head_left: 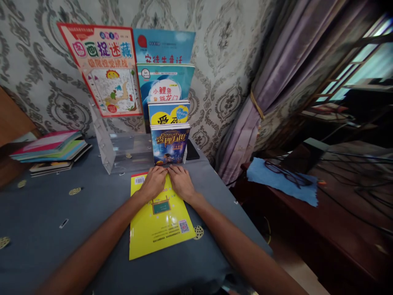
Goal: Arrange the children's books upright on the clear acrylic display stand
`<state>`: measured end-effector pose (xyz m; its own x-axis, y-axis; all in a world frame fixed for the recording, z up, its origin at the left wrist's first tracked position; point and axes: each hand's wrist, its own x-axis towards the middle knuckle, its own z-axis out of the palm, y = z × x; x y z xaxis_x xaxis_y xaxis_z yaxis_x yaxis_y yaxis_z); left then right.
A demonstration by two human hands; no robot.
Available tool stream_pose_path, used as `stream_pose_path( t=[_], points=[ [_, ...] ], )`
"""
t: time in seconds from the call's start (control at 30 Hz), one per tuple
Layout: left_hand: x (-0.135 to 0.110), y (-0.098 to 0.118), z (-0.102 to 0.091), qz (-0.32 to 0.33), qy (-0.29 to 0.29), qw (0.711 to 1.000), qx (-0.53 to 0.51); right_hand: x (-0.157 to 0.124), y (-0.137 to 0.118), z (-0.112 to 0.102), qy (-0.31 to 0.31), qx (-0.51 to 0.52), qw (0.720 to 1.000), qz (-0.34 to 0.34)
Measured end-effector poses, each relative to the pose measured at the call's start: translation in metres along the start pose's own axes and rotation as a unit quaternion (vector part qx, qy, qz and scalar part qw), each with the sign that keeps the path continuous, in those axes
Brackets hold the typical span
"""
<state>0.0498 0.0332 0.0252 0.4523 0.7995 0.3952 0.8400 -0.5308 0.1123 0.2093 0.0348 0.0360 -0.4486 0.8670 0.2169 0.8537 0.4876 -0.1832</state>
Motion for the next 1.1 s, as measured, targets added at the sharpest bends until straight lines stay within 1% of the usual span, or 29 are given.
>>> stream_pose_path(
  t=[0.1, 0.27, 0.5, 0.63, 0.9, 1.1],
  points=[
    [0.0, 0.0, 0.001, -0.001, 0.007, 1.0, 0.005, 0.001, 0.002, 0.002, -0.003, 0.013, 1.0, -0.017],
    [0.0, 0.001, 0.001, -0.006, 0.004, 1.0, 0.011, 0.001, 0.001, 0.0, -0.001, 0.026, 1.0, -0.006],
    [-0.002, 0.002, -0.002, -0.018, -0.022, 0.999, 0.027, -0.002, -0.003, -0.006, -0.01, 0.023, 1.0, 0.001],
    [-0.006, 0.003, -0.006, -0.029, -0.028, 0.999, 0.036, -0.002, -0.003, -0.008, -0.019, 0.019, 1.0, 0.001],
    [-0.015, 0.001, -0.017, -0.04, -0.045, 0.996, 0.059, -0.003, -0.004, -0.006, -0.02, 0.012, 1.0, 0.005],
    [-0.024, -0.001, -0.029, -0.072, -0.063, 0.993, 0.073, -0.003, -0.005, -0.007, -0.026, 0.014, 0.999, 0.011]
  ],
)
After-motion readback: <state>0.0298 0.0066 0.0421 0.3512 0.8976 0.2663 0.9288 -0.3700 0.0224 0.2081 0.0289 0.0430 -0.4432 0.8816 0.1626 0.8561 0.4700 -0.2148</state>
